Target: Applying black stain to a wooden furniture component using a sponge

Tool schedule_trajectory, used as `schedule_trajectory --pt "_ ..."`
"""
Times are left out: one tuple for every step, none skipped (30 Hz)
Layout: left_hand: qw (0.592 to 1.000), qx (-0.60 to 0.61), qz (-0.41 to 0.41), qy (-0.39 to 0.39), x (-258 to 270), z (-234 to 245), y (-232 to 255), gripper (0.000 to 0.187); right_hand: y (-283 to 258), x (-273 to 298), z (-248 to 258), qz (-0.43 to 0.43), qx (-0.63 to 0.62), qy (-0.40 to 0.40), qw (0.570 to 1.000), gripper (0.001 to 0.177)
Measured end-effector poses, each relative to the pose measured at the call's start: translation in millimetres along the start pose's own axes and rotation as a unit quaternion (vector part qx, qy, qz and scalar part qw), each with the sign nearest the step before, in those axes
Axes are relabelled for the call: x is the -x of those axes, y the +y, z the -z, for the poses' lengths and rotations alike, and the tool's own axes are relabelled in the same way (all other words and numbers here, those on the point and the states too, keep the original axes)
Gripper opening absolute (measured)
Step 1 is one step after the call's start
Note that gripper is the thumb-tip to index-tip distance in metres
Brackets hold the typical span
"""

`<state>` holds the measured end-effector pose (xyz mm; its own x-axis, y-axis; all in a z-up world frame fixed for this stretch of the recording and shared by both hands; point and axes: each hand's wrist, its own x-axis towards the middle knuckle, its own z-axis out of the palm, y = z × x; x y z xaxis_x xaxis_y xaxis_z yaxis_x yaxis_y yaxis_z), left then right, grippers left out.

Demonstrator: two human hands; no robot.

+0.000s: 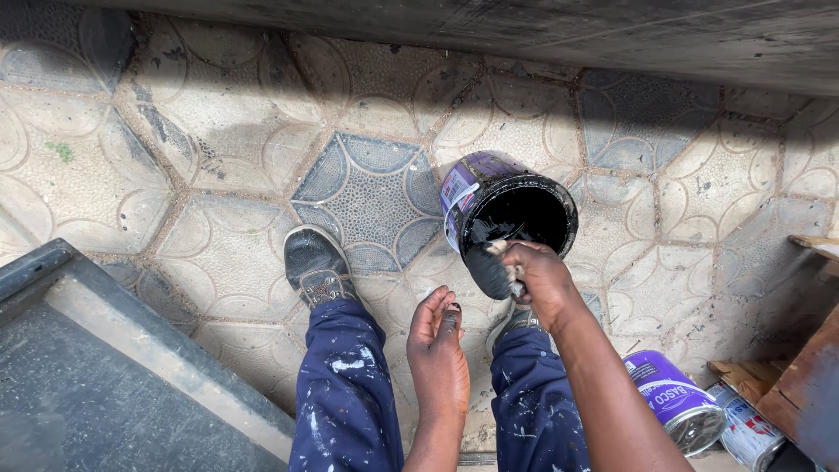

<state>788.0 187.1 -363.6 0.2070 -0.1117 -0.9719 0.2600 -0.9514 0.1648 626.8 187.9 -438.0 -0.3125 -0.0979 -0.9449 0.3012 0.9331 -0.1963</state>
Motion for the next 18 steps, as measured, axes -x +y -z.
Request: schedule_trajectory --pt "1.0 0.0 -0.001 -0.001 0.1 -0.8 -0.2 0.038 6.1 -4.2 4.5 0.001 -0.001 0.001 1.0 0.004" --pt "1.0 -0.001 0.006 -0.01 -0.1 -1.4 -0.3 0.039 12.1 -8.9 8.4 -0.049 -0.132 -0.068 0.988 0.004" --pt "1.0 -0.001 0.012 -0.018 -0.2 -2.2 -0.6 0.041 18.2 -13.7 12.6 -0.097 -0.26 -0.135 0.951 0.01" --pt "1.0 -0.002 0.012 -0.018 -0.9 -2.8 -1.4 0.041 23.5 -17.0 16.7 -0.097 -0.261 -0.135 0.951 0.01" --pt "0.999 -0.005 0.01 -0.031 -1.4 -3.6 -2.4 0.042 28.8 -20.3 21.2 -0.1 -0.305 -0.188 0.928 0.016" --pt "0.999 -0.007 0.008 -0.042 -2.0 -4.0 -3.4 0.044 34.5 -23.6 25.2 -0.103 -0.348 -0.24 0.9 0.024" --pt "0.999 -0.008 0.007 -0.042 0.0 -4.8 -1.6 0.044 38.3 -26.1 25.8 -0.103 -0.349 -0.241 0.9 0.024" --pt "0.999 -0.011 0.014 -0.043 1.4 -6.0 1.0 0.045 41.4 -29.5 25.6 -0.097 -0.361 -0.225 0.9 0.017" --pt "0.999 -0.015 0.021 -0.044 2.8 -7.4 3.4 0.046 44.4 -33.0 25.7 -0.09 -0.372 -0.208 0.9 0.013" --pt "0.999 -0.017 0.019 -0.043 3.9 -8.7 5.5 0.046 41.3 -31.7 22.4 -0.09 -0.375 -0.209 0.899 0.013" --pt "0.999 -0.023 0.024 -0.034 4.9 -10.3 7.4 0.044 38.2 -30.7 19.3 -0.069 -0.367 -0.142 0.917 0.004" --pt "0.999 -0.031 0.029 -0.026 6.0 -11.8 8.9 0.043 35.8 -29.5 16.5 -0.049 -0.358 -0.073 0.929 0.019" --pt "0.999 -0.034 0.028 -0.025 7.4 -14.1 10.6 0.043 24.7 -22.8 11.8 -0.049 -0.361 -0.074 0.928 0.019" --pt "0.999 -0.035 0.03 -0.021 9.1 -16.0 11.9 0.042 14.2 -15.7 7.1 -0.034 -0.312 -0.03 0.949 0.025" --pt "0.999 -0.037 0.032 -0.018 10.8 -17.9 13.0 0.041 3.7 -8.7 2.8 -0.018 -0.262 0.014 0.965 0.034" --pt "0.999 -0.04 0.032 -0.016 11.0 -19.1 11.0 0.041 7.5 -12.4 1.6 -0.021 -0.264 0.014 0.964 0.034" --pt "0.999 -0.037 0.028 -0.012 11.4 -20.4 9.1 0.04 11.2 -15.9 0.5 -0.036 -0.232 -0.011 0.972 0.035" --pt "0.999 -0.033 0.022 -0.011 10.7 -23.5 8.3 0.039 12.5 -20.9 -0.3 -0.048 -0.201 -0.037 0.978 0.037"
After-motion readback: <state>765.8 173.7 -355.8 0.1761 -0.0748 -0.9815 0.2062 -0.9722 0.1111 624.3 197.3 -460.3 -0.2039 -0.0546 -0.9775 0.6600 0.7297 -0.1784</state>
